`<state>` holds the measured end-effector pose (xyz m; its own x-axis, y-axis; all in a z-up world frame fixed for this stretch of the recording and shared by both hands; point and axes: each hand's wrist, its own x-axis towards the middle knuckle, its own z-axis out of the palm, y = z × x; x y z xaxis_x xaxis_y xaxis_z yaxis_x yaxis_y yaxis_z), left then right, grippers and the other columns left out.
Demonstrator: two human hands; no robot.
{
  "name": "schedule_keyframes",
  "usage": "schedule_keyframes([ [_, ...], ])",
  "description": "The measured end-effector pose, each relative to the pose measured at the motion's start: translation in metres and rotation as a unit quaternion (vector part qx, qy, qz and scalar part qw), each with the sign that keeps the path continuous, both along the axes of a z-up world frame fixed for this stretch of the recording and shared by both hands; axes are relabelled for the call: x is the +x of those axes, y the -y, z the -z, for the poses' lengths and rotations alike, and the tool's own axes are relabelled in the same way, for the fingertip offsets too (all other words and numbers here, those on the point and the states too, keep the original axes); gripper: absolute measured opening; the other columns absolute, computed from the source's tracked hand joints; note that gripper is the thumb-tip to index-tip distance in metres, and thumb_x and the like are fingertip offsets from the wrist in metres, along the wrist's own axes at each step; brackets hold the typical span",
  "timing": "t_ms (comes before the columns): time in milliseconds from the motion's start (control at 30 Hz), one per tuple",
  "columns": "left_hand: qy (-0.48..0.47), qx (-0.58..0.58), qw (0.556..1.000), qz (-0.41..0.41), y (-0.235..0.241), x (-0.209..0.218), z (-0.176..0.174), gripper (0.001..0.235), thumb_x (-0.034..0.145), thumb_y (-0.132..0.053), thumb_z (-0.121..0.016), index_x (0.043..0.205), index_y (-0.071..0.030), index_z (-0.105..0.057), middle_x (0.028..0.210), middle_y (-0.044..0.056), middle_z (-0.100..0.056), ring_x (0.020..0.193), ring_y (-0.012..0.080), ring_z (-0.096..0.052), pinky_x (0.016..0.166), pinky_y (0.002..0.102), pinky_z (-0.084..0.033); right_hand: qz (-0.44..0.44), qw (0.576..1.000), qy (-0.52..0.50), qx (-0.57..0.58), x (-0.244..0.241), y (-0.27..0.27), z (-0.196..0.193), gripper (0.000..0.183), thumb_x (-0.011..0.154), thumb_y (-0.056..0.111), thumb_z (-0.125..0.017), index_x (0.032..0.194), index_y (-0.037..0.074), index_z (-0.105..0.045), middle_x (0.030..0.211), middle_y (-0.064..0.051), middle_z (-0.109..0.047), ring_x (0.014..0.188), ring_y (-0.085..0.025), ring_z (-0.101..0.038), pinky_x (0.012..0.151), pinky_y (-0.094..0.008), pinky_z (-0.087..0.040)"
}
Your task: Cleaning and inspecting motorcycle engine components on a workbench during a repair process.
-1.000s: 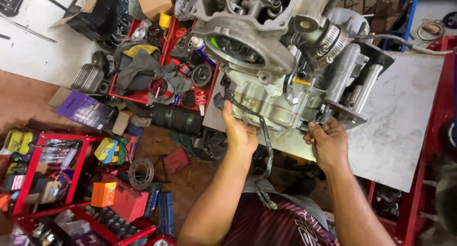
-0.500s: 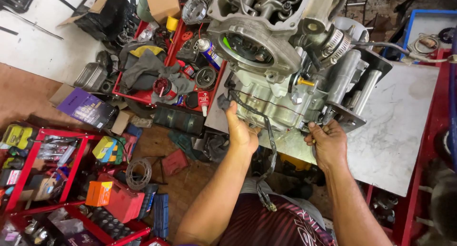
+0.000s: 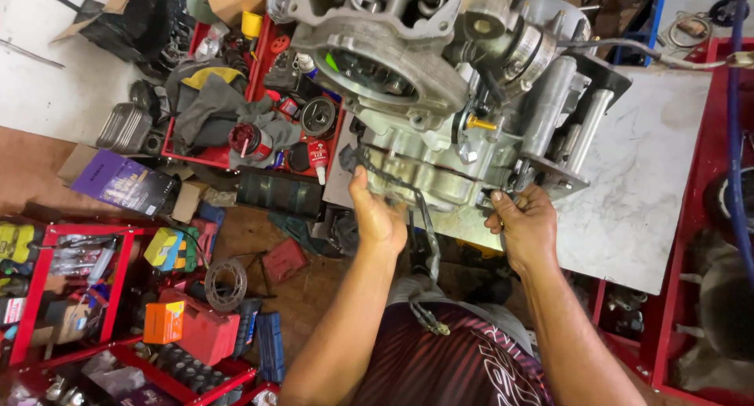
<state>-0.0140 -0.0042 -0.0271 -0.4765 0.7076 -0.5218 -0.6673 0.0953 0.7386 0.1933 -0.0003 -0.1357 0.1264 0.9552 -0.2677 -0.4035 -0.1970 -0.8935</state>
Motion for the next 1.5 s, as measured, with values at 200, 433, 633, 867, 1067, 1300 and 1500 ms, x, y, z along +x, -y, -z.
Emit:
schedule_keyframes([
  [200, -0.008, 0.014, 1.000, -0.006, 0.001, -0.006, 0.015, 0.083, 0.087, -0.070, -0.060, 0.150, -0.019, -0.044, 0.156, 0.015, -0.043, 0.143, 0.0329, -0.040, 0.117, 0.060, -0.032, 0.003, 1.000, 0.003, -0.003, -0.002, -0.003, 0.001, 0.028, 0.097, 0.006, -0.074, 0.109, -0.006, -0.051, 0.062, -0.012, -0.061, 0.045, -0.018, -0.064, 0.040, -0.023, -0.054],
  [433, -0.024, -0.001, 1.000, -0.004, 0.001, 0.013, -0.019, 0.080, 0.089, -0.068, -0.057, 0.152, -0.021, -0.042, 0.157, 0.010, -0.040, 0.144, 0.0298, -0.035, 0.119, 0.062, -0.020, 0.079, 0.993, -0.092, -0.002, -0.007, 0.013, 0.018, 0.019, 0.105, 0.012, -0.059, 0.116, -0.003, -0.055, 0.081, -0.010, -0.065, 0.066, -0.021, -0.074, 0.058, -0.026, -0.065],
  [633, -0.031, -0.003, 0.999, -0.005, -0.002, 0.018, -0.017, 0.088, 0.087, -0.071, -0.058, 0.158, -0.026, -0.032, 0.166, 0.007, -0.025, 0.151, 0.0285, -0.021, 0.118, 0.070, -0.001, 0.019, 0.999, -0.010, 0.035, 0.026, 0.003, 0.055, 0.014, 0.102, 0.005, -0.059, 0.113, -0.001, -0.066, 0.080, -0.004, -0.061, 0.065, -0.012, -0.068, 0.057, -0.021, -0.059],
  [867, -0.037, -0.015, 0.999, 0.011, -0.002, 0.008, 0.000, 0.092, 0.087, -0.073, -0.058, 0.161, -0.029, -0.025, 0.169, 0.011, -0.011, 0.154, 0.0305, -0.009, 0.116, 0.067, -0.001, -0.080, 0.992, 0.027, 0.091, 0.044, -0.002, 0.061, 0.018, 0.105, 0.004, -0.055, 0.120, -0.002, -0.064, 0.079, -0.008, -0.065, 0.064, -0.015, -0.069, 0.061, -0.027, -0.060],
  [1067, -0.054, -0.032, 0.998, 0.000, -0.014, 0.032, -0.041, 0.105, 0.084, -0.075, -0.056, 0.166, -0.030, -0.007, 0.172, 0.016, 0.010, 0.157, 0.0350, 0.011, 0.112, 0.074, 0.013, -0.089, 0.989, -0.003, 0.118, 0.042, 0.001, 0.073, 0.023, 0.103, 0.000, -0.056, 0.126, -0.004, -0.056, 0.080, -0.014, -0.062, 0.061, -0.021, -0.069, 0.060, -0.031, -0.061],
  [1300, -0.051, -0.017, 0.998, -0.019, -0.009, 0.031, -0.030, 0.100, 0.081, -0.072, -0.061, 0.163, -0.029, -0.021, 0.171, 0.019, -0.010, 0.155, 0.0368, -0.011, 0.116, 0.069, -0.006, 0.028, 0.988, -0.112, 0.107, 0.015, 0.009, 0.042, 0.018, 0.104, 0.000, -0.057, 0.123, -0.001, -0.058, 0.087, -0.008, -0.069, 0.060, -0.011, -0.066, 0.050, -0.021, -0.059],
  [1500, -0.061, -0.023, 0.998, -0.006, -0.006, 0.015, -0.009, 0.099, 0.081, -0.076, -0.059, 0.161, -0.031, -0.022, 0.169, 0.016, -0.015, 0.151, 0.0342, -0.018, 0.115, 0.067, -0.010, -0.018, 0.988, -0.036, 0.150, 0.029, -0.002, 0.082, 0.018, 0.102, -0.002, -0.059, 0.119, 0.000, -0.063, 0.081, -0.011, -0.068, 0.054, -0.014, -0.063, 0.046, -0.024, -0.056],
])
